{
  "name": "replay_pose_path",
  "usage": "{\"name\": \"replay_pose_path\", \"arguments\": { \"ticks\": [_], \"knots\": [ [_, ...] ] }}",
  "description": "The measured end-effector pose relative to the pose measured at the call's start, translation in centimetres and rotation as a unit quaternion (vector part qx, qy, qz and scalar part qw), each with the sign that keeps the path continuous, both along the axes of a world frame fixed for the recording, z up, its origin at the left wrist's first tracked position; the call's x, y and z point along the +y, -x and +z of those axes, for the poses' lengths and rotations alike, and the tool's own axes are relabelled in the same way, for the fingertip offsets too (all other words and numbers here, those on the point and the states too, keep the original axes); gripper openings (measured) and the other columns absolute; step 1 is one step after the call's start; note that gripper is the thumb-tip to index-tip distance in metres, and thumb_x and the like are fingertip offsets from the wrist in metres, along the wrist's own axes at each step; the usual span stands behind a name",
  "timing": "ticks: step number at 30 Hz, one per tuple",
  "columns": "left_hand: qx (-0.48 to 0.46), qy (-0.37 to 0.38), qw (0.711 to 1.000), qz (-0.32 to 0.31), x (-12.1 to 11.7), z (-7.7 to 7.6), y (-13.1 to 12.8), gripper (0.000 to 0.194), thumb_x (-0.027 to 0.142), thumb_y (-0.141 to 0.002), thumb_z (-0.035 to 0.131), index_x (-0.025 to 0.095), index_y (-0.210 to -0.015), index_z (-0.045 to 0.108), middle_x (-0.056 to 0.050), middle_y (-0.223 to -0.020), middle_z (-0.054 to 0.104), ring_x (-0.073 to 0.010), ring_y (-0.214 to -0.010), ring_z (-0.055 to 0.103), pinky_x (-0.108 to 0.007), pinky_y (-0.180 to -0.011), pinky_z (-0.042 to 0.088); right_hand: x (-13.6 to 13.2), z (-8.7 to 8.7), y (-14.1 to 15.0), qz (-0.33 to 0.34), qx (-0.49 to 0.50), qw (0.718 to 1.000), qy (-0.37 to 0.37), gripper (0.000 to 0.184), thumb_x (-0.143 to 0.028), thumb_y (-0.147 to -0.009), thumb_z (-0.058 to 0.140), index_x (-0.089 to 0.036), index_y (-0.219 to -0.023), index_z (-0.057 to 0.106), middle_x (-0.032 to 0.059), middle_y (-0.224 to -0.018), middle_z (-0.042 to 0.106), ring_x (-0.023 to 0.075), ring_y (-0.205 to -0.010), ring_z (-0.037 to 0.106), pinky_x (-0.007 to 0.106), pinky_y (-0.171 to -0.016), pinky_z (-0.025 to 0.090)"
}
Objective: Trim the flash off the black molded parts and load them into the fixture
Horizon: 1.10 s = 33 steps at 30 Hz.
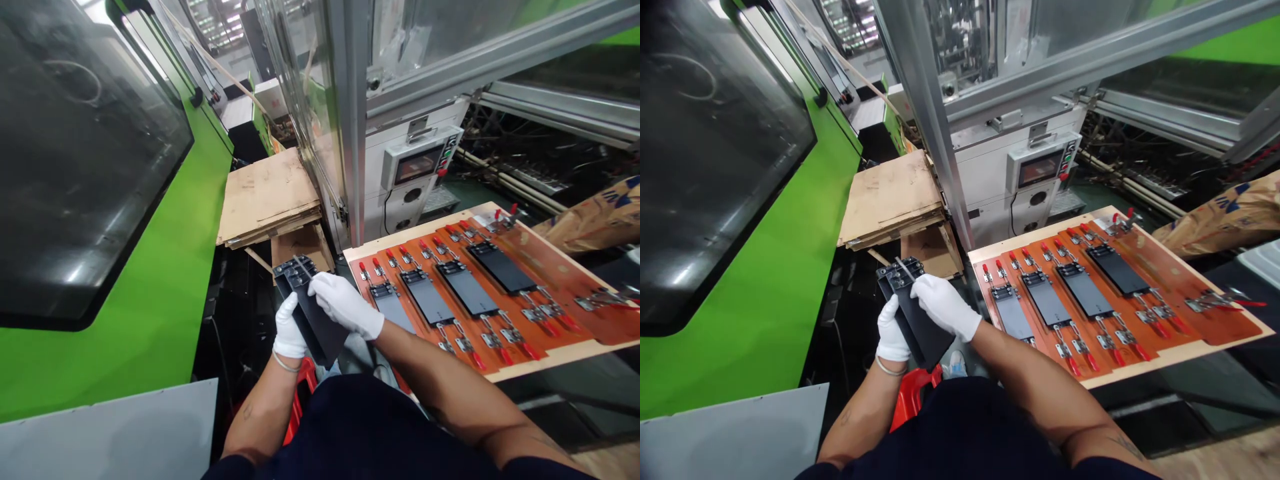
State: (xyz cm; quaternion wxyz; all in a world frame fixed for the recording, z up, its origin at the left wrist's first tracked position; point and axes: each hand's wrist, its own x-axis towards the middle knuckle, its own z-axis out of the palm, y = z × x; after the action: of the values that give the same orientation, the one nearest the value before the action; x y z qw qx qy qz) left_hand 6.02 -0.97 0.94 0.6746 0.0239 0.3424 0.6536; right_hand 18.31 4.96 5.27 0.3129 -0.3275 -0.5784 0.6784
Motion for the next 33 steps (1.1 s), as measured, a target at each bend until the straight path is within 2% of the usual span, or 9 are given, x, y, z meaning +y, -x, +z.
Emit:
{"name": "replay_pose_path", "arguments": {
  "ticks": [3,6,8,11,13,16,21,25,33],
  "knots": [
    [0.005,0.017,1.000,-0.008,0.2,0.5,-0.2,0.012,0.024,-0.077,0.068,0.015,-0.082,0.074,-0.006,-0.078,0.077,-0.0306,-0.091,0.075,-0.049,-0.105,0.050,0.2,-0.3,0.3,-0.021,0.007,0.998,0.061,0.021,-0.022,-0.088,0.040,-0.025,-0.068,0.044,-0.0082,-0.048,0.030,0.0130,-0.042,0.027,0.025,-0.043,0.026],
    [0.025,-0.009,1.000,-0.005,0.8,1.2,0.1,0.013,0.028,-0.074,0.071,0.016,-0.079,0.073,-0.007,-0.079,0.076,-0.0338,-0.100,0.072,-0.051,-0.105,0.049,0.6,0.0,-0.2,0.015,0.015,0.998,0.051,0.021,-0.022,-0.088,0.042,-0.025,-0.069,0.048,-0.0079,-0.048,0.032,0.0127,-0.042,0.028,0.026,-0.044,0.026],
    [0.048,-0.052,0.997,0.020,1.5,1.8,0.6,0.025,0.038,-0.072,0.074,0.017,-0.086,0.074,-0.009,-0.090,0.077,-0.0335,-0.102,0.071,-0.050,-0.103,0.050,0.7,0.3,-1.2,0.013,0.010,0.999,0.037,0.020,-0.024,-0.090,0.042,-0.025,-0.072,0.051,-0.0071,-0.049,0.035,0.0133,-0.043,0.031,0.026,-0.045,0.028],
    [0.080,-0.143,0.983,0.086,2.8,3.0,1.8,0.051,0.056,-0.073,0.073,0.019,-0.107,0.072,-0.010,-0.110,0.075,-0.0286,-0.102,0.069,-0.046,-0.098,0.052,0.4,0.3,-3.2,-0.032,-0.043,0.998,-0.045,0.022,-0.026,-0.093,0.040,-0.024,-0.074,0.051,-0.0036,-0.055,0.044,0.0161,-0.052,0.044,0.029,-0.053,0.037],
    [0.100,-0.198,0.968,0.119,3.7,4.1,2.5,0.062,0.065,-0.074,0.069,0.022,-0.119,0.068,-0.009,-0.113,0.073,-0.0261,-0.102,0.068,-0.043,-0.093,0.053,-0.2,-0.1,-4.5,-0.048,-0.091,0.988,-0.118,0.023,-0.028,-0.095,0.041,-0.024,-0.075,0.052,-0.0001,-0.064,0.053,0.0178,-0.063,0.052,0.031,-0.061,0.042],
    [0.128,-0.256,0.947,0.147,4.8,5.8,2.9,0.068,0.071,-0.074,0.067,0.026,-0.124,0.064,-0.007,-0.113,0.071,-0.0243,-0.102,0.065,-0.039,-0.090,0.053,-1.5,-0.5,-5.5,-0.044,-0.134,0.972,-0.189,0.026,-0.030,-0.097,0.039,-0.023,-0.077,0.053,0.0024,-0.073,0.060,0.0183,-0.066,0.055,0.032,-0.063,0.042],
    [0.138,-0.277,0.939,0.153,5.7,7.8,2.2,0.065,0.074,-0.076,0.064,0.030,-0.125,0.063,-0.005,-0.120,0.067,-0.0235,-0.108,0.060,-0.035,-0.089,0.051,-2.2,-0.1,-5.1,-0.048,-0.150,0.965,-0.210,0.028,-0.030,-0.101,0.036,-0.022,-0.084,0.057,0.0044,-0.072,0.064,0.0192,-0.063,0.058,0.034,-0.062,0.045],
    [0.125,-0.279,0.942,0.141,5.7,7.9,1.6,0.066,0.076,-0.077,0.061,0.029,-0.124,0.064,-0.006,-0.119,0.066,-0.0212,-0.102,0.061,-0.034,-0.088,0.051,-1.7,0.3,-4.6,-0.062,-0.165,0.959,-0.221,0.029,-0.029,-0.100,0.037,-0.021,-0.087,0.061,0.0077,-0.074,0.067,0.0222,-0.066,0.062,0.036,-0.064,0.048],
    [0.118,-0.295,0.933,0.171,6.1,6.7,1.7,0.074,0.078,-0.072,0.064,0.028,-0.127,0.062,-0.009,-0.117,0.066,-0.0277,-0.111,0.060,-0.040,-0.092,0.051,-1.8,0.0,-4.0,-0.058,-0.189,0.948,-0.251,0.031,-0.028,-0.098,0.039,-0.021,-0.095,0.069,0.0116,-0.097,0.074,0.0264,-0.090,0.070,0.038,-0.078,0.054]
  ]
}}
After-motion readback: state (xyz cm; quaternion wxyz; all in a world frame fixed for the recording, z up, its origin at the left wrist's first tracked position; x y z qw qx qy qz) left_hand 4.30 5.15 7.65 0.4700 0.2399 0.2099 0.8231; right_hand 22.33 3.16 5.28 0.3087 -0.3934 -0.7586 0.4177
